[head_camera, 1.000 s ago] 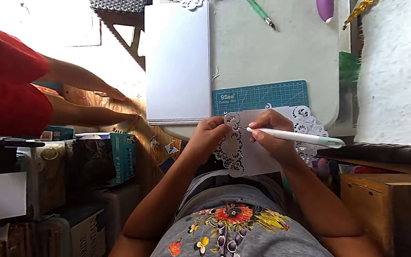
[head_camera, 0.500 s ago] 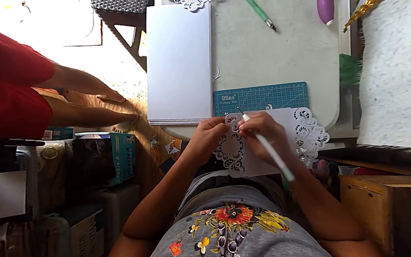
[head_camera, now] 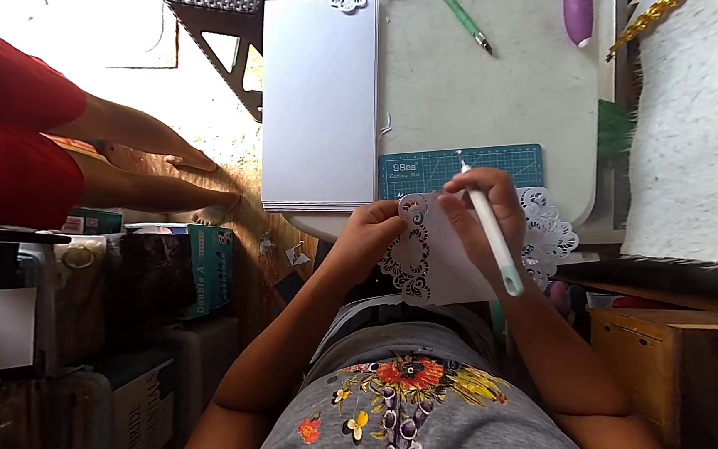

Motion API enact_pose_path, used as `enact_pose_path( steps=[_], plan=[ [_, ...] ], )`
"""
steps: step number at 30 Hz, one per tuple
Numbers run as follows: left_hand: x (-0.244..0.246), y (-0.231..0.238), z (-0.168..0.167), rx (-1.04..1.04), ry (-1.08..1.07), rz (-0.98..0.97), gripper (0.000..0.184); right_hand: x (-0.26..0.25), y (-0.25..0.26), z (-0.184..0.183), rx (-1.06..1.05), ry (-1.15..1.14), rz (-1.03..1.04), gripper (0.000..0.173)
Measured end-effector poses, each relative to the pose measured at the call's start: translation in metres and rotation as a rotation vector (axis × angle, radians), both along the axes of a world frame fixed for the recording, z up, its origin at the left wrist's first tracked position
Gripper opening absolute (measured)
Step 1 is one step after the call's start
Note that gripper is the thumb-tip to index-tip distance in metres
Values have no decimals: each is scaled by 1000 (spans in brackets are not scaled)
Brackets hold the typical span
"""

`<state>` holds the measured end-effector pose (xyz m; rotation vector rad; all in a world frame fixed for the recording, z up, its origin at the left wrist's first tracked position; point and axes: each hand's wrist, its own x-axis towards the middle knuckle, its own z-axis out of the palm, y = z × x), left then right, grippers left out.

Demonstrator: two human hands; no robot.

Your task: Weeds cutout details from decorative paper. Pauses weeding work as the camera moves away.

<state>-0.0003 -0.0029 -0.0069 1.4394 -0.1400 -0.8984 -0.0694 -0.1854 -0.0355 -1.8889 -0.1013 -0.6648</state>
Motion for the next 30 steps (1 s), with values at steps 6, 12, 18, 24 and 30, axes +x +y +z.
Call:
enact_pose_path(
  steps=[6, 12, 18, 24, 30],
  plan=[
    [0, -1, 2, 26, -27, -18, 20, -8, 3, -4, 245, 56, 105, 17],
    [0, -1, 2, 19, -31, -18, 22, -9, 5, -4, 199, 68, 149, 9],
    [0, -1, 2, 24, -34, -24, 24, -6, 9, -6, 109, 74, 151, 11],
    [0, -2, 1, 34, -34, -15, 20, -7, 8, -9, 110, 20, 108, 11],
    [-1, -2, 1, 61, -45, -12, 15, -7, 5, -12, 129, -9, 133, 10]
  ],
)
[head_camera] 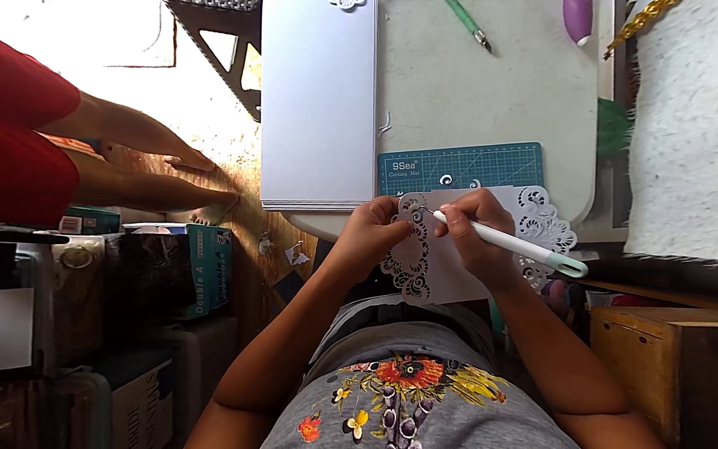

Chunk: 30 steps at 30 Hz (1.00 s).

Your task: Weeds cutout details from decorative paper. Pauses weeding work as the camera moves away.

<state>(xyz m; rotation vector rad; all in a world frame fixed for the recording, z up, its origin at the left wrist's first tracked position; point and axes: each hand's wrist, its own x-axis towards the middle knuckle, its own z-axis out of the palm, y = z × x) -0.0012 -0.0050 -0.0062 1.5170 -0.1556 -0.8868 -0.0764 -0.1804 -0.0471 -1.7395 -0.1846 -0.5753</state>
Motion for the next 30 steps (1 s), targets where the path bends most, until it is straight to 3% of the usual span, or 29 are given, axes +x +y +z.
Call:
enact_pose_path(
  steps=[17, 25, 30],
  plan=[
    [1, 2, 0, -54, 17, -39, 35, 2, 0, 2, -23, 45, 75, 13],
    [2, 1, 2, -9, 12, -35, 31, 3, -1, -1, 94, -18, -18, 9],
    [1, 1, 3, 4, -3, -30, 32, 5, 0, -2, 8, -4, -1, 11]
  ],
)
